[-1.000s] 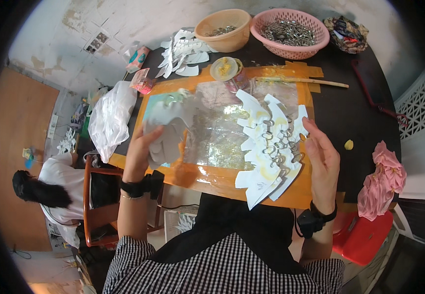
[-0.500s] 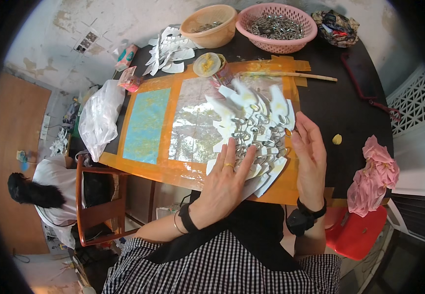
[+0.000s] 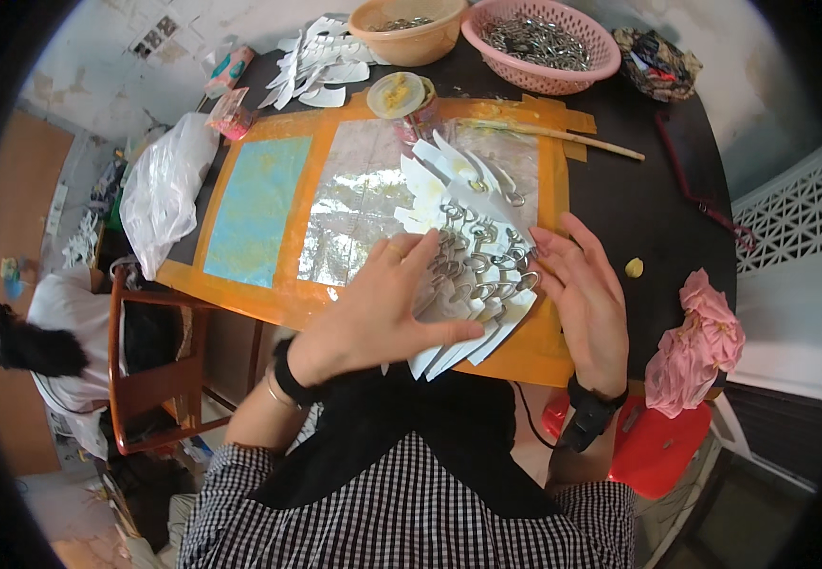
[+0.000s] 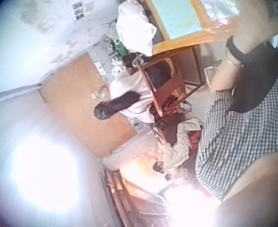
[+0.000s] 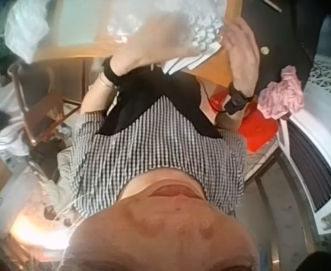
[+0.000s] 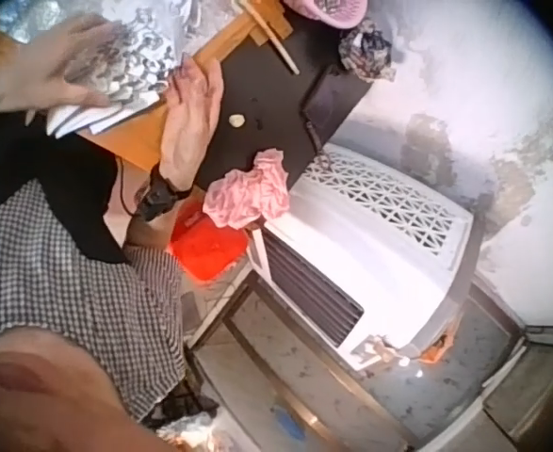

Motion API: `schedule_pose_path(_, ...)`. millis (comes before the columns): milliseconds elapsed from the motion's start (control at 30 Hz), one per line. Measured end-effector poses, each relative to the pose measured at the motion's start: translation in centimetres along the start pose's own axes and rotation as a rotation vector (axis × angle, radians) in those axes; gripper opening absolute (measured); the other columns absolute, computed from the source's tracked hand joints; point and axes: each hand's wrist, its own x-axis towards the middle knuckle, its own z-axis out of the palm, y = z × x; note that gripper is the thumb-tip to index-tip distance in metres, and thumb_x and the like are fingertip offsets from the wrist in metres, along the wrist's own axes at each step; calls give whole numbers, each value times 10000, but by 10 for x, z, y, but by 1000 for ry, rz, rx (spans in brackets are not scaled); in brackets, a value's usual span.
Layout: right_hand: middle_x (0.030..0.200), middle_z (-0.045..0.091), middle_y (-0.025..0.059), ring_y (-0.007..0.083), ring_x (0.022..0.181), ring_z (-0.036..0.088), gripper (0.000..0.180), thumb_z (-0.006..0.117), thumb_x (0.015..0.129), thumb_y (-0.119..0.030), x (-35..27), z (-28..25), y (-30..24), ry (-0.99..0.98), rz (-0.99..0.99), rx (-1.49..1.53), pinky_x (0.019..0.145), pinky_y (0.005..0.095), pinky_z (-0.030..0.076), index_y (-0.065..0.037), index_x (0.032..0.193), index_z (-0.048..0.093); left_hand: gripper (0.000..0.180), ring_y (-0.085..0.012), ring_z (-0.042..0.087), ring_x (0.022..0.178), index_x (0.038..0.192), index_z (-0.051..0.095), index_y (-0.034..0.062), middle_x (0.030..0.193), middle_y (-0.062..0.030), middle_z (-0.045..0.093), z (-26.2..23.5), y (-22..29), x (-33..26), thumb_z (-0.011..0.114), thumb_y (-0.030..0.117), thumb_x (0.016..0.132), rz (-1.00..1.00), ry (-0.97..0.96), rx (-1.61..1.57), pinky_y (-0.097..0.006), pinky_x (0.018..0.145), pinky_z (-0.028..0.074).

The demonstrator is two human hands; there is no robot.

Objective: Applying glue to shoe upper components and cleaning tools with a cloth.

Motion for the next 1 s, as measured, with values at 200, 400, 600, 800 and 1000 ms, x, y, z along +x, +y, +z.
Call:
schedule_pose_path(200,1302,522,143,226,1165,521,534,482,1014,-238,7,8,7,-56,85,140,982,360,416,49,1434,320,966,-429,592,1037,1287,455,-116,1149,-317,533,-18,-14,25,732,625,732,-160,-104,-142,-419,918,483)
schedule_pose_path(400,1381,457,165,250,1219,477,637,498,1001,-326,12,15,0,-122,164,217,1032,390,366,49,1459,263,1001,-454,551,1122,1257,481,-131,1166,-329,522,-23,-18,31,691,695,732,-161,-127,-159,-426,965,456)
schedule_pose_path(600,1492,340,228,334,1341,384,895,473,956,-567,5,45,-2,-250,153,245,1119,447,284,51,1512,140,1081,-490,514,1196,1216,529,-148,1296,-416,449,-9,-37,33,687,761,652,4,37,-480,-427,1004,454)
schedule_pose_path(800,1594,149,198,293,1403,309,971,456,912,-668,-7,116,-8,-409,220,152,1127,488,257,-12,1538,110,524,-167,620,923,1063,651,-25,976,-105,670,-53,-31,-7,762,418,806,-77,-102,-1123,-308,804,505)
schedule_pose_path(1000,1611,25,202,291,1470,179,1088,534,847,-690,-19,184,-6,-579,346,22,1140,502,265,-82,1549,-33,356,-100,596,884,1138,616,-9,989,-36,663,-64,-67,-99,725,160,844,68,178,-1659,-251,748,485)
